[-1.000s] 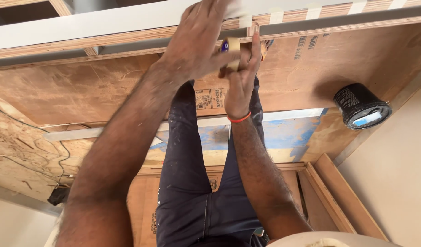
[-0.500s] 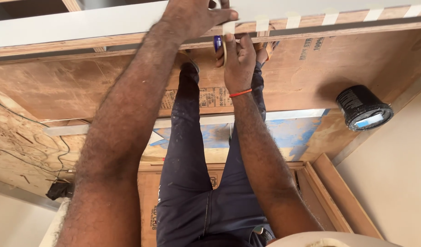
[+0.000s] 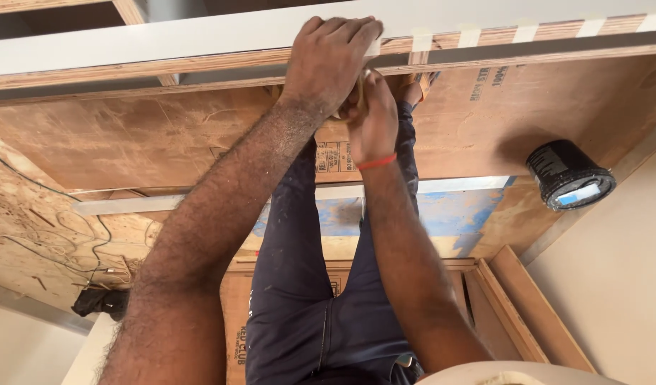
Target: Applying double-sided adhesive tape to the edges of a laminate or wooden panel for furniture assembly.
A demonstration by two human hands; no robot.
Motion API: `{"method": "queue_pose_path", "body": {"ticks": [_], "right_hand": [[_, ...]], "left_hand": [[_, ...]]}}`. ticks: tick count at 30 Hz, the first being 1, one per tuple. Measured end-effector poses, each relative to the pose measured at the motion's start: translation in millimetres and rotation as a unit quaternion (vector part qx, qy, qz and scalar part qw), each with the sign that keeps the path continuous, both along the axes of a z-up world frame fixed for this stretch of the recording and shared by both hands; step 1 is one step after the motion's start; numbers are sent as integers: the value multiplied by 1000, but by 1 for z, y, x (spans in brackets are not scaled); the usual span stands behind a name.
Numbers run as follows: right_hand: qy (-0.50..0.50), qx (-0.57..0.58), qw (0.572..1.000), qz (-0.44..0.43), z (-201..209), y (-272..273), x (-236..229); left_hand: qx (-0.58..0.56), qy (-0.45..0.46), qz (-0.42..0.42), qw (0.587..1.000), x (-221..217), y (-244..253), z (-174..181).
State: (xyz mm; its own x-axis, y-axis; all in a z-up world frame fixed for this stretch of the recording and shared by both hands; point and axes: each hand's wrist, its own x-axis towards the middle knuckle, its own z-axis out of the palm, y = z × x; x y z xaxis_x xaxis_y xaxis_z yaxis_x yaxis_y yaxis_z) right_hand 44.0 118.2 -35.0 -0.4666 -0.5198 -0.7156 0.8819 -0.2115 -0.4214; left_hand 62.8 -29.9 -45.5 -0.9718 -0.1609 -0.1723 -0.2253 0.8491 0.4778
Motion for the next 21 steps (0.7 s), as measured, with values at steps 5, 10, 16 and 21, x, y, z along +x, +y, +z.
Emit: {"method": "queue_pose_path", "body": {"ticks": [5,10,16,21], "right_hand": [[256,170,949,73,34,-1,19],[257,150,944,140,39,-27,23],[163,216,946,181,13,-50,15],[211,173,950,153,-19,-40,23]], "left_hand": [[232,-58,70,968,-6,-24,58],[192,38,-2,981,17,-45,66],[370,-46,121,920,5,-86,21],[185,-285,73,938,-11,-84,27]]}}
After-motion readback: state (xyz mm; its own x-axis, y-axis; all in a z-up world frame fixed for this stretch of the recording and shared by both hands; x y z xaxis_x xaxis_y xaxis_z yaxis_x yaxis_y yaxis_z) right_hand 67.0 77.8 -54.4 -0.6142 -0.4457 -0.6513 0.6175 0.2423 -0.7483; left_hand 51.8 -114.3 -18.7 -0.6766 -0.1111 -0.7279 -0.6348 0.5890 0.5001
